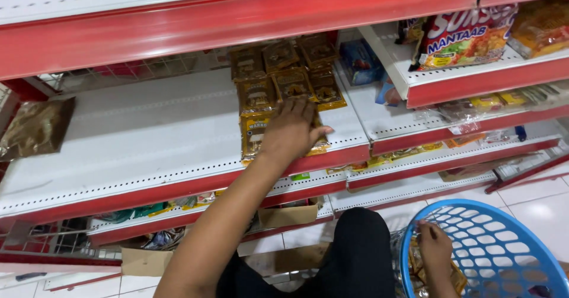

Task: Picking up food packets and arranging them on store shelves while handling currency.

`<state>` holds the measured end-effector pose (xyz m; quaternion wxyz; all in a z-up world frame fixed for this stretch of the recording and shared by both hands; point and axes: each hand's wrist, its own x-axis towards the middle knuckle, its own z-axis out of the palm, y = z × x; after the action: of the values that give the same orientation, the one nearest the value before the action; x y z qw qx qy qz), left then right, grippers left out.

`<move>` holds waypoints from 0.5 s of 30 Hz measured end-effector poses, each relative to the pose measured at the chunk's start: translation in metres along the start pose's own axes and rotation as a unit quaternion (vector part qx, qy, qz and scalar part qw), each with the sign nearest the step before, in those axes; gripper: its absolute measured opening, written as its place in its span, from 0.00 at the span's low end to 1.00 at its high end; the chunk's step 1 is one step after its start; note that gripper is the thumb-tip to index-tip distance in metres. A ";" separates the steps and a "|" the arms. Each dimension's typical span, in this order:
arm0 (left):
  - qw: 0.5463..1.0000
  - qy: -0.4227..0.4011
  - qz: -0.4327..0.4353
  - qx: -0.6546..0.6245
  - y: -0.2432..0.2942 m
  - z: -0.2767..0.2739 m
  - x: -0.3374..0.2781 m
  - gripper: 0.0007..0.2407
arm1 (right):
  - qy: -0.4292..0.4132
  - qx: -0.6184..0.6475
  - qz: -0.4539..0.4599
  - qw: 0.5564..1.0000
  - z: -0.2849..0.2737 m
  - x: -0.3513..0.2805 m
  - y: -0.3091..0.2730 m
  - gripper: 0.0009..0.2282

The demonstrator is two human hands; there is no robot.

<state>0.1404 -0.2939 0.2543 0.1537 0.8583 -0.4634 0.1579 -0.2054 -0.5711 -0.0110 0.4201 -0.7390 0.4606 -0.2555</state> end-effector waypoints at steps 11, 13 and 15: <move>1.000 -0.007 -0.015 0.024 0.097 0.014 0.002 0.33 | 0.049 0.114 0.128 0.984 -0.060 0.041 0.144 0.11; 0.996 0.057 0.055 -0.037 0.152 0.046 -0.015 0.28 | 0.057 0.121 0.168 0.977 -0.065 0.047 0.157 0.10; 0.942 -0.107 0.133 -0.288 0.211 0.092 -0.039 0.26 | 0.044 0.155 0.255 0.953 -0.064 0.054 0.164 0.08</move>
<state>-0.0461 -0.4135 0.1799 0.3212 0.7199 -0.6128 -0.0556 -0.3070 -0.6807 -0.1191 0.5605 -0.5106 0.6062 -0.2403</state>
